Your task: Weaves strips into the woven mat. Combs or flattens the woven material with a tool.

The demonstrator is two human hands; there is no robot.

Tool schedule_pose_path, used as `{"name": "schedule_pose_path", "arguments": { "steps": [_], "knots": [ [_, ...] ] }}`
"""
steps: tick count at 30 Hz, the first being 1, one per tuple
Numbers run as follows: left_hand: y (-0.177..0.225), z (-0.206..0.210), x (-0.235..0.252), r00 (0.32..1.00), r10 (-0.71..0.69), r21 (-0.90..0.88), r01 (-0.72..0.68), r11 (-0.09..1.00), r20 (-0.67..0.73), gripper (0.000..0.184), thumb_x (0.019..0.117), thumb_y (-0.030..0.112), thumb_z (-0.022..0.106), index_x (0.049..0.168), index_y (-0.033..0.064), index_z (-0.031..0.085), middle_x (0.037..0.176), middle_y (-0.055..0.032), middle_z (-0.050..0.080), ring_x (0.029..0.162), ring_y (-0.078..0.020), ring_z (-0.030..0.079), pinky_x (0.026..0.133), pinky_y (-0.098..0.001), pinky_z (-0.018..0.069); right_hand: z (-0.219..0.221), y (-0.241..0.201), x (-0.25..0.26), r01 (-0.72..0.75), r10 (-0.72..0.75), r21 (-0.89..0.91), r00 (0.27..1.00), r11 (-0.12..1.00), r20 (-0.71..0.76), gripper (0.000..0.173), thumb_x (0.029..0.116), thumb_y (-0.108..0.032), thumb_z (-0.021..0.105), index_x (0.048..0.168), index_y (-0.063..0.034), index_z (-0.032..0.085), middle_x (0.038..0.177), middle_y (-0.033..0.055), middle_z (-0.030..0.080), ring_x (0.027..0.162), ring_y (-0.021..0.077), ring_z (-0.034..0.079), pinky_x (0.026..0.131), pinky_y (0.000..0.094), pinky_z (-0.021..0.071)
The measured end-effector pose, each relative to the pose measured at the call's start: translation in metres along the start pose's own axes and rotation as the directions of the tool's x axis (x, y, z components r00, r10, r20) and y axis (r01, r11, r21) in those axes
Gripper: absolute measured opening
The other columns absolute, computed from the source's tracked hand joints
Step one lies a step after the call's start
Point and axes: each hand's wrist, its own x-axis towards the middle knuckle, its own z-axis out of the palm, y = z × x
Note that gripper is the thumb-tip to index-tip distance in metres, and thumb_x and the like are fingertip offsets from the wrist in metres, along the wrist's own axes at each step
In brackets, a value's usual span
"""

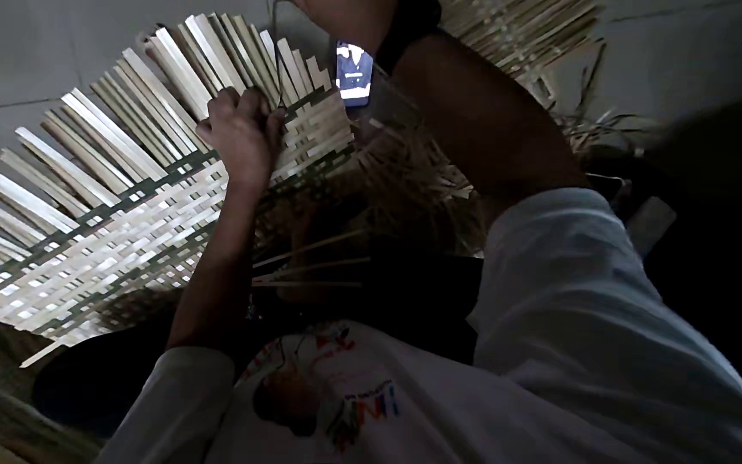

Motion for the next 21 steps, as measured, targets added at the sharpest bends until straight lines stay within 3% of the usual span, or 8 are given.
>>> {"name": "schedule_pose_path", "arguments": {
  "steps": [2, 4, 7, 10, 13, 16, 18, 21],
  "knots": [
    [0.000, 0.001, 0.001, 1.000, 0.003, 0.013, -0.003, 1.000, -0.015, 0.039, 0.0981, 0.046, 0.063, 0.105, 0.0082, 0.070, 0.110, -0.0188, 0.062, 0.112, -0.0401, 0.058, 0.092, -0.0637, 0.0362, -0.004, -0.005, -0.001, -0.083, 0.075, 0.116, 0.995, 0.990, 0.070, 0.023, 0.1051, -0.009, 0.055, 0.117, 0.0061, 0.068, 0.107, 0.0223, 0.068, 0.100, 0.0299, 0.065, 0.092, 0.0422, 0.0517],
    [-0.002, 0.002, 0.002, 1.000, -0.001, 0.011, 0.002, 1.000, -0.018, 0.039, 0.0980, 0.046, 0.063, 0.105, 0.0081, 0.070, 0.110, -0.0193, 0.062, 0.112, -0.0406, 0.058, 0.092, -0.0642, 0.0361, -0.007, -0.010, -0.005, -0.138, 0.131, 0.173, 0.990, 0.975, 0.048, 0.022, 0.1044, -0.006, 0.055, 0.113, 0.0084, 0.068, 0.104, 0.0219, 0.068, 0.094, 0.0249, 0.063, 0.088, 0.0360, 0.0507],
    [0.000, 0.002, 0.002, 1.000, -0.021, 0.000, 0.021, 1.000, 0.005, 0.039, 0.0976, 0.045, 0.063, 0.107, 0.0081, 0.070, 0.113, -0.0201, 0.062, 0.115, -0.0414, 0.057, 0.093, -0.0645, 0.0355, 0.002, -0.005, -0.006, -0.141, 0.145, 0.172, 0.989, 0.975, -0.011, 0.025, 0.1061, -0.010, 0.053, 0.112, 0.0093, 0.067, 0.102, 0.0219, 0.068, 0.093, 0.0246, 0.064, 0.086, 0.0348, 0.0517],
    [0.003, -0.003, -0.001, 1.000, -0.026, -0.010, 0.026, 1.000, 0.018, 0.038, 0.0979, 0.044, 0.063, 0.107, 0.0078, 0.071, 0.113, -0.0197, 0.062, 0.115, -0.0407, 0.057, 0.094, -0.0650, 0.0349, 0.010, -0.003, 0.003, -0.123, 0.118, 0.166, 0.992, 0.979, 0.040, 0.027, 0.1074, -0.010, 0.050, 0.120, 0.0087, 0.066, 0.113, 0.0267, 0.067, 0.104, 0.0354, 0.065, 0.094, 0.0447, 0.0512],
    [0.004, -0.005, -0.001, 1.000, 0.002, -0.015, -0.001, 1.000, 0.009, 0.037, 0.0981, 0.043, 0.064, 0.104, 0.0068, 0.070, 0.111, -0.0202, 0.062, 0.113, -0.0419, 0.057, 0.093, -0.0660, 0.0350, 0.007, 0.001, 0.015, -0.045, 0.035, 0.104, 0.995, 0.994, 0.095, 0.028, 0.1068, -0.008, 0.050, 0.125, 0.0066, 0.064, 0.117, 0.0266, 0.067, 0.110, 0.0377, 0.064, 0.097, 0.0479, 0.0492],
    [0.001, -0.002, 0.002, 0.999, -0.020, -0.013, 0.021, 1.000, 0.041, 0.038, 0.0982, 0.044, 0.063, 0.106, 0.0076, 0.070, 0.112, -0.0194, 0.062, 0.114, -0.0409, 0.057, 0.093, -0.0648, 0.0354, 0.003, -0.002, -0.002, -0.073, 0.077, 0.226, 0.997, 0.971, -0.008, 0.017, 0.1023, -0.004, 0.055, 0.108, 0.0070, 0.067, 0.095, 0.0193, 0.067, 0.088, 0.0245, 0.062, 0.081, 0.0383, 0.0510],
    [0.000, 0.002, 0.006, 0.997, -0.046, -0.023, 0.048, 0.999, 0.065, 0.039, 0.0982, 0.045, 0.063, 0.108, 0.0081, 0.070, 0.114, -0.0195, 0.062, 0.118, -0.0410, 0.056, 0.095, -0.0656, 0.0353, -0.002, -0.001, -0.019, -0.056, 0.071, 0.171, 0.994, 0.984, -0.081, 0.016, 0.1019, -0.007, 0.057, 0.104, 0.0036, 0.069, 0.086, 0.0140, 0.065, 0.079, 0.0190, 0.060, 0.073, 0.0344, 0.0509],
    [-0.001, 0.000, 0.007, 0.995, -0.053, -0.036, 0.056, 0.998, 0.085, 0.040, 0.0970, 0.044, 0.066, 0.111, 0.0070, 0.069, 0.117, -0.0209, 0.062, 0.119, -0.0421, 0.055, 0.096, -0.0669, 0.0344, -0.010, 0.000, -0.038, -0.083, 0.088, -0.076, 0.994, 0.994, 0.070, 0.022, 0.1046, -0.007, 0.052, 0.115, 0.0074, 0.066, 0.106, 0.0239, 0.067, 0.099, 0.0373, 0.065, 0.087, 0.0521, 0.0502]
  ]
}}
